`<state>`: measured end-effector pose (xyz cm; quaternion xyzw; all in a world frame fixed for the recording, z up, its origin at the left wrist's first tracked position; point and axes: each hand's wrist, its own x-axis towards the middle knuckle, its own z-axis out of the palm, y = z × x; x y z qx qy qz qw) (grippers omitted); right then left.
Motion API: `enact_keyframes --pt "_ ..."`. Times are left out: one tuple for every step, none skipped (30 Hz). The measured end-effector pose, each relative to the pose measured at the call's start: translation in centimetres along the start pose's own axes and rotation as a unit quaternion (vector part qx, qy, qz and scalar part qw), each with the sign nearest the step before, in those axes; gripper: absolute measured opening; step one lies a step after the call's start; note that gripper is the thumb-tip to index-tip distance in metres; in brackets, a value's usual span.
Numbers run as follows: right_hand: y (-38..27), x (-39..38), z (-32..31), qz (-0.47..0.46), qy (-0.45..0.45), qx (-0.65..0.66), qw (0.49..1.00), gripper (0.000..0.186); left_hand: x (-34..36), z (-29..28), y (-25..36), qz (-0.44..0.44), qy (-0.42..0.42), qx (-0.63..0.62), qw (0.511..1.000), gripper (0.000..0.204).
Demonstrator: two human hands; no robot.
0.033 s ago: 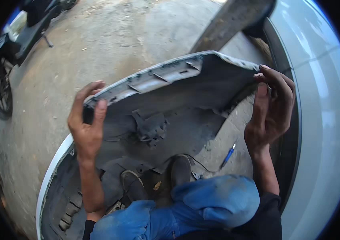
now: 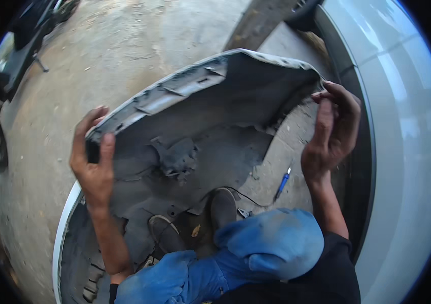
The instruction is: Using a soldering iron and wire to weld and repair a damaged plastic car bumper.
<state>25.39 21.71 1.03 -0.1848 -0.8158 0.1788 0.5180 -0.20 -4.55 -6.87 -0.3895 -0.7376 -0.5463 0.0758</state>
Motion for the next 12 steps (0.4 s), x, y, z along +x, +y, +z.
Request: enact_keyframes --pt "2.3 -2.3 -1.9 0.084 0.034 -0.004 0.996 0.022 -0.1 0.1 -0.2 0.005 -0.004 -0.022 1.0 0.047" --pt "4.6 -5.2 -3.3 0.186 0.057 -0.024 0.981 0.021 -0.2 -0.4 -0.3 -0.006 -0.005 -0.038 0.999 0.057" --pt "6.8 -8.2 -4.6 0.278 0.086 -0.029 0.956 0.019 0.2 -1.6 -0.2 -0.003 -0.014 -0.027 1.0 0.065" --pt "10.6 -13.0 -8.3 0.384 0.118 -0.109 0.909 0.021 0.0 0.3 -0.9 0.016 -0.023 -0.045 0.999 0.068" --pt "15.5 -19.1 -12.4 0.409 0.11 -0.212 0.881 0.03 0.6 0.3 -0.6 0.061 -0.028 0.014 0.998 0.068" --pt "17.1 -24.0 -14.3 0.435 0.076 -0.295 0.847 0.031 0.5 0.8 -0.9 0.053 -0.029 0.024 0.998 0.068" --pt "17.9 -28.4 -15.6 0.457 0.038 -0.37 0.808 0.033 0.4 1.5 -1.1 0.044 -0.025 0.039 0.998 0.068" --pt "19.6 -32.5 -17.4 0.495 -0.003 -0.372 0.785 0.036 0.6 2.0 -1.1 0.048 -0.028 0.039 0.998 0.068" --pt "20.3 -35.3 -18.2 0.53 -0.05 -0.366 0.763 0.039 0.6 1.7 -1.2 0.036 -0.029 0.038 0.998 0.067" --pt "19.9 -36.5 -17.3 0.54 -0.07 -0.346 0.764 0.036 0.4 0.6 -1.5 0.022 -0.025 0.048 0.998 0.067" --pt "19.5 -36.4 -15.3 0.542 -0.092 -0.32 0.772 0.033 0.1 -0.6 -1.6 0.025 -0.008 0.076 0.997 0.067" --pt "21.8 -34.8 -10.2 0.526 -0.104 -0.282 0.796 0.033 -0.1 -1.5 -1.4 0.032 -0.023 0.101 0.994 0.07"
